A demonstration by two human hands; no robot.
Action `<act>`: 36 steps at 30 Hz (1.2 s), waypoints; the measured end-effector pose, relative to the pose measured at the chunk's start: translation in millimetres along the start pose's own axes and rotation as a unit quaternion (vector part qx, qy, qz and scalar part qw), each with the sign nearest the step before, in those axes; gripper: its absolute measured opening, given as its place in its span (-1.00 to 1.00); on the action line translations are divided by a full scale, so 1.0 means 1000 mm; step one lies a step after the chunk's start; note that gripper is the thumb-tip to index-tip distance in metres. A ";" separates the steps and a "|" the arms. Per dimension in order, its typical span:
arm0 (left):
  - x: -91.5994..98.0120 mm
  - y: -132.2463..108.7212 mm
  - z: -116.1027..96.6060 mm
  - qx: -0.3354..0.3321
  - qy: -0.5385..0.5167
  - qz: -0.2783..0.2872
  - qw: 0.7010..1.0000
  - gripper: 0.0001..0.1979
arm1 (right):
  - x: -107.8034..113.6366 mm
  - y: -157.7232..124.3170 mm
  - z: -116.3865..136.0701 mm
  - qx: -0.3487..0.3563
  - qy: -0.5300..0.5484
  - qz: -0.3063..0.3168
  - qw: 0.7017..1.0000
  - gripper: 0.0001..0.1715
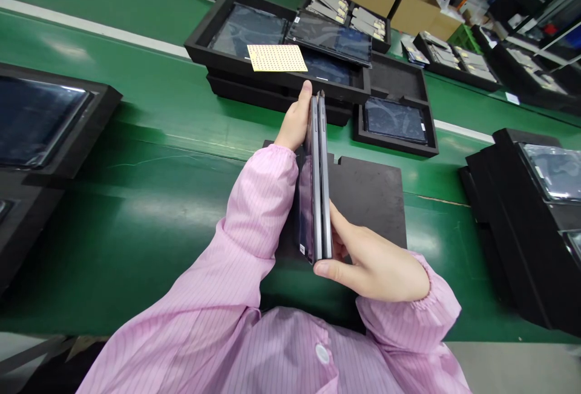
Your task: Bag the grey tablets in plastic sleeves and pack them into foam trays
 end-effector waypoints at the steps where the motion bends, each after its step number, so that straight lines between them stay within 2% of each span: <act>1: 0.000 0.000 -0.001 0.004 0.003 0.000 1.000 -0.32 | 0.001 0.000 0.001 0.004 -0.001 0.002 1.000 0.12; 7: 0.000 -0.002 -0.005 0.024 0.013 -0.002 1.000 -0.31 | 0.008 -0.001 0.006 0.045 0.008 0.002 0.999 -0.17; 11: -0.001 -0.004 -0.008 0.031 0.005 0.002 1.000 -0.30 | 0.010 -0.001 0.008 0.046 0.005 -0.020 0.999 -0.21; 17: 0.001 -0.005 -0.007 0.030 0.018 0.005 0.999 -0.32 | 0.008 0.003 0.008 0.016 0.010 -0.058 0.998 -0.17; 22: -0.001 -0.004 -0.010 -0.001 -0.008 0.016 1.000 -0.32 | 0.008 0.002 0.009 0.027 0.009 -0.034 0.999 -0.16; 25: -0.003 -0.006 -0.017 -0.001 -0.017 0.019 1.000 -0.31 | 0.008 0.001 0.010 0.041 0.012 -0.017 0.999 -0.14; 36: -0.008 -0.021 -0.048 -0.024 -0.001 0.013 1.000 -0.30 | -0.001 -0.011 0.014 0.045 -0.026 -0.024 0.998 -0.01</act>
Point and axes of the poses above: each hand's wrist, its own y-axis towards the middle knuckle, its own x-axis out of the back of the hand, z = x × y, the point moved 4 cm from there along y, towards the middle knuckle, and after that the axes turned 4 degrees about y, right-handed, at the moved point
